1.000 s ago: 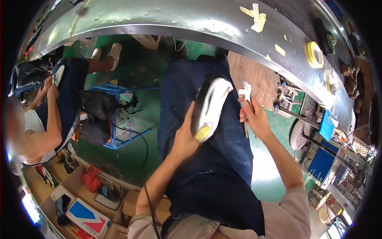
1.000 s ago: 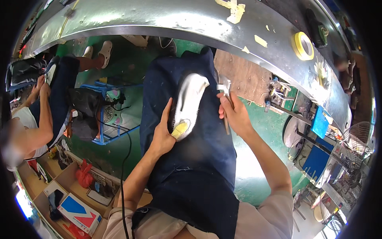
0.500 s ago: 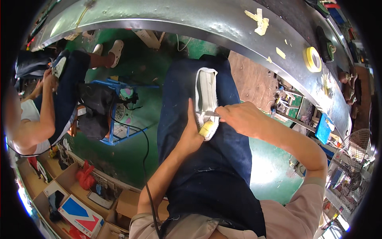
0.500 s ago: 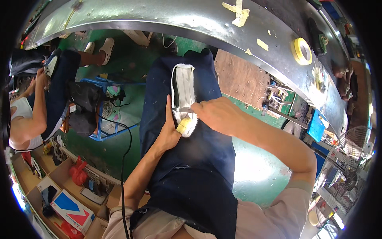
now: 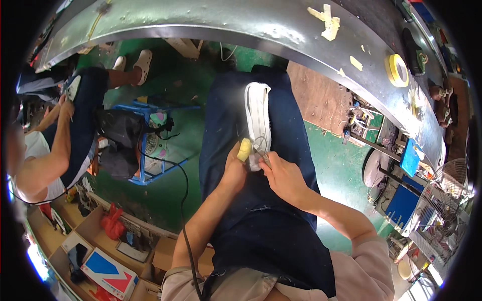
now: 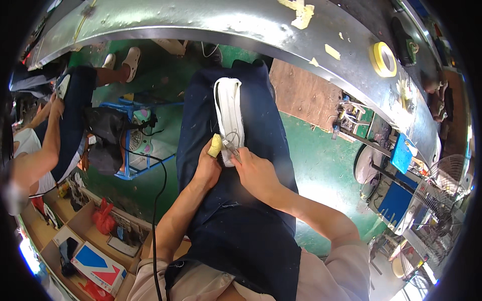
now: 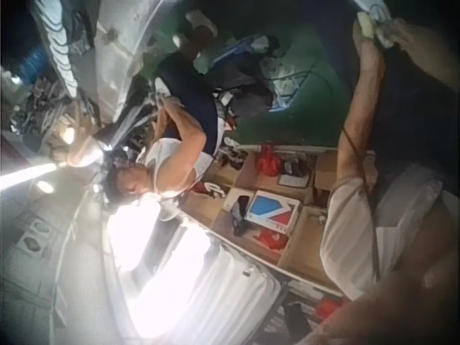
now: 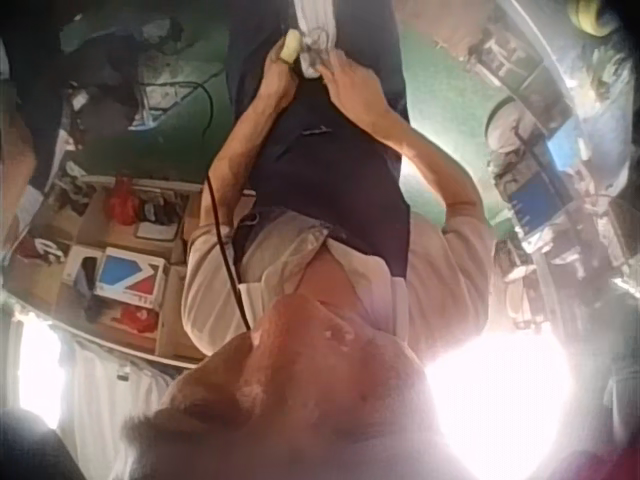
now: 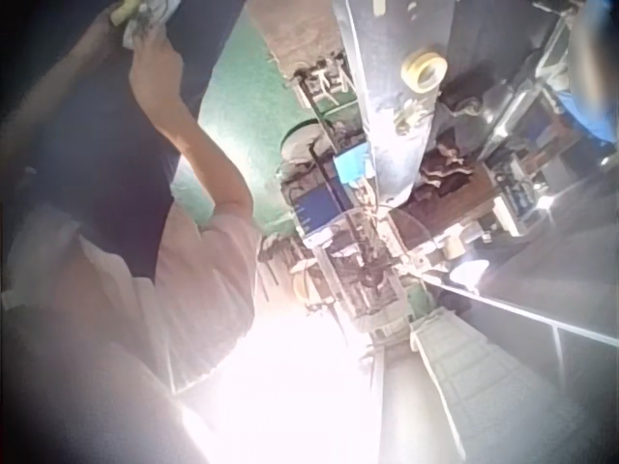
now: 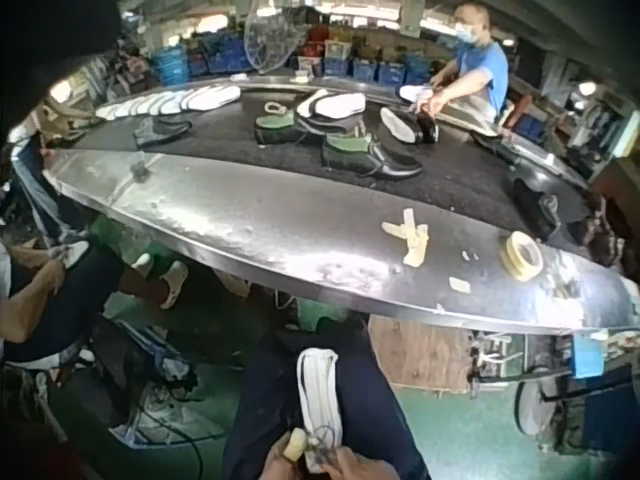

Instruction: The person assembles shoe components by hand, hammering a shoe upper onto a last and attaching a shoe sole to create a workpiece.

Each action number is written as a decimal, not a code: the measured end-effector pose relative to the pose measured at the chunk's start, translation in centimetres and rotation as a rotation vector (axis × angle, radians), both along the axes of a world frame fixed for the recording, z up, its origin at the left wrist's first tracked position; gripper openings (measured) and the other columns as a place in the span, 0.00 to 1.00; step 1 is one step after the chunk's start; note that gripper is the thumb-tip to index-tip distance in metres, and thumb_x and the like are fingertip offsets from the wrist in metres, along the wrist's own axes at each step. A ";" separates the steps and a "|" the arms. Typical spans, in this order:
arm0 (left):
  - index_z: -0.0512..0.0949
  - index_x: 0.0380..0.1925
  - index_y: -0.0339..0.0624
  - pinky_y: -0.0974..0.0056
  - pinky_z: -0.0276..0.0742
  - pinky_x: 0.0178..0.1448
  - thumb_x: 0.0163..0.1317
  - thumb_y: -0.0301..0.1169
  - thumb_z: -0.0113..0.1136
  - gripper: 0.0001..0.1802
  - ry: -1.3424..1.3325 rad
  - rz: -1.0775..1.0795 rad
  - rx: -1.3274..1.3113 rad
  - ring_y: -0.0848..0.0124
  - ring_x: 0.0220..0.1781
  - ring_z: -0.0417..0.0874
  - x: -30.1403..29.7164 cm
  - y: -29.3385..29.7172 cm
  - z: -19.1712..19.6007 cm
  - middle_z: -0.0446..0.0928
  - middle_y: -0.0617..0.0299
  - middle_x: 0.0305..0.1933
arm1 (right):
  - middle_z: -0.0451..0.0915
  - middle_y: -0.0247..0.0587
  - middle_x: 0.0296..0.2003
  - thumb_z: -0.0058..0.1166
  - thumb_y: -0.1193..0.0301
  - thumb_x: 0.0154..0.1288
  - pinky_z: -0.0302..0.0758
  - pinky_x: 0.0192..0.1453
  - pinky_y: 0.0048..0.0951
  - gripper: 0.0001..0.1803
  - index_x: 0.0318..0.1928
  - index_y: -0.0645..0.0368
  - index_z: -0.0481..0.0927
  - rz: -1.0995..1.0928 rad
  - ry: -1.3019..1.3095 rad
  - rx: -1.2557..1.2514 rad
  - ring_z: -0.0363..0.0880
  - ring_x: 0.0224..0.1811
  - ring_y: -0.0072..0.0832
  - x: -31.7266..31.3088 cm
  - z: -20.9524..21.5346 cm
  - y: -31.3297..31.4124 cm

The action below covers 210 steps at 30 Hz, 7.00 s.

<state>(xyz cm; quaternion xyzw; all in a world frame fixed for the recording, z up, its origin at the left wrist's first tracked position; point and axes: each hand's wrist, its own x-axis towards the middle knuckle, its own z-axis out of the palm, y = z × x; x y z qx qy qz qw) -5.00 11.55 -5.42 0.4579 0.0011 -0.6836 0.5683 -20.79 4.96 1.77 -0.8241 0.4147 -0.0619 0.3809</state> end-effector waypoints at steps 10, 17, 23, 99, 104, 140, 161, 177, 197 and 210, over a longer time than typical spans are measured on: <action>0.36 0.89 0.38 0.55 0.65 0.84 0.74 0.19 0.57 0.52 -0.745 -0.216 -0.033 0.49 0.83 0.70 -2.3 0.1 5.1 0.65 0.35 0.83 | 0.88 0.57 0.40 0.54 0.63 0.85 0.84 0.45 0.48 0.13 0.53 0.62 0.74 0.321 0.098 -0.012 0.90 0.43 0.53 -3.4 5.1 -9.4; 0.45 0.90 0.45 0.56 0.53 0.90 0.84 0.29 0.42 0.38 -0.532 -0.207 -0.080 0.54 0.89 0.60 -0.7 -2.6 5.0 0.57 0.47 0.89 | 0.86 0.53 0.33 0.55 0.61 0.83 0.83 0.36 0.49 0.16 0.46 0.63 0.73 0.398 0.289 -0.137 0.89 0.34 0.51 -1.4 5.8 -8.1; 0.42 0.91 0.53 0.56 0.50 0.91 0.84 0.25 0.40 0.40 -0.100 -0.002 -0.240 0.60 0.92 0.51 0.8 -3.1 0.9 0.46 0.54 0.94 | 0.85 0.53 0.29 0.52 0.63 0.86 0.82 0.34 0.50 0.15 0.45 0.64 0.73 0.219 0.167 -0.055 0.89 0.33 0.52 -0.5 1.2 -5.5; 0.50 0.88 0.42 0.48 0.69 0.81 0.79 0.29 0.51 0.41 -0.583 -0.126 -0.623 0.54 0.78 0.77 -0.8 -14.0 12.9 0.68 0.45 0.83 | 0.86 0.43 0.61 0.61 0.50 0.77 0.82 0.72 0.40 0.35 0.73 0.63 0.77 -0.635 -0.688 0.457 0.86 0.63 0.33 -10.5 12.1 -24.2; 0.56 0.85 0.38 0.56 0.83 0.65 0.73 0.19 0.45 0.39 -0.694 0.053 -0.534 0.57 0.60 0.89 1.3 -17.3 10.4 0.77 0.42 0.72 | 0.82 0.34 0.45 0.63 0.44 0.76 0.89 0.54 0.37 0.36 0.69 0.59 0.78 -1.156 -0.519 0.056 0.78 0.38 0.28 -15.0 13.1 -42.3; 0.78 0.70 0.40 0.45 0.82 0.68 0.57 0.31 0.81 0.39 -1.607 0.432 -0.565 0.45 0.68 0.84 21.9 -30.4 12.1 0.83 0.46 0.65 | 0.83 0.38 0.23 0.56 0.36 0.74 0.77 0.28 0.21 0.37 0.41 0.62 0.89 0.030 -0.017 0.089 0.84 0.21 0.23 26.7 21.2 -69.5; 0.79 0.61 0.32 0.40 0.82 0.75 0.52 0.33 0.89 0.39 -1.744 0.700 -0.455 0.41 0.65 0.89 24.2 -32.1 10.1 0.86 0.34 0.62 | 0.79 0.39 0.55 0.82 0.65 0.49 0.75 0.67 0.44 0.37 0.63 0.51 0.82 0.348 0.690 -1.262 0.76 0.65 0.40 15.6 8.9 -79.9; 0.67 0.77 0.30 0.48 0.66 0.83 0.71 0.35 0.74 0.40 -1.681 0.730 -0.537 0.43 0.78 0.74 17.8 -24.5 12.7 0.70 0.38 0.78 | 0.81 0.42 0.60 0.50 0.58 0.86 0.66 0.76 0.32 0.25 0.66 0.67 0.77 -0.446 -0.801 -0.651 0.76 0.66 0.30 -0.3 25.9 -35.4; 0.75 0.73 0.37 0.58 0.80 0.72 0.89 0.55 0.44 0.34 -0.275 0.072 0.018 0.66 0.66 0.85 0.0 -4.2 0.6 0.83 0.56 0.67 | 0.91 0.38 0.39 0.59 0.45 0.80 0.84 0.40 0.34 0.27 0.46 0.59 0.89 -0.138 -0.139 0.080 0.92 0.39 0.33 -5.4 4.3 -3.5; 0.76 0.71 0.37 0.56 0.89 0.61 0.84 0.67 0.36 0.44 -0.177 0.096 0.078 0.62 0.56 0.91 -1.2 -4.8 0.6 0.87 0.53 0.61 | 0.86 0.33 0.28 0.74 0.49 0.69 0.80 0.33 0.34 0.23 0.40 0.55 0.82 -0.036 0.017 0.056 0.87 0.26 0.34 -3.5 1.8 -0.1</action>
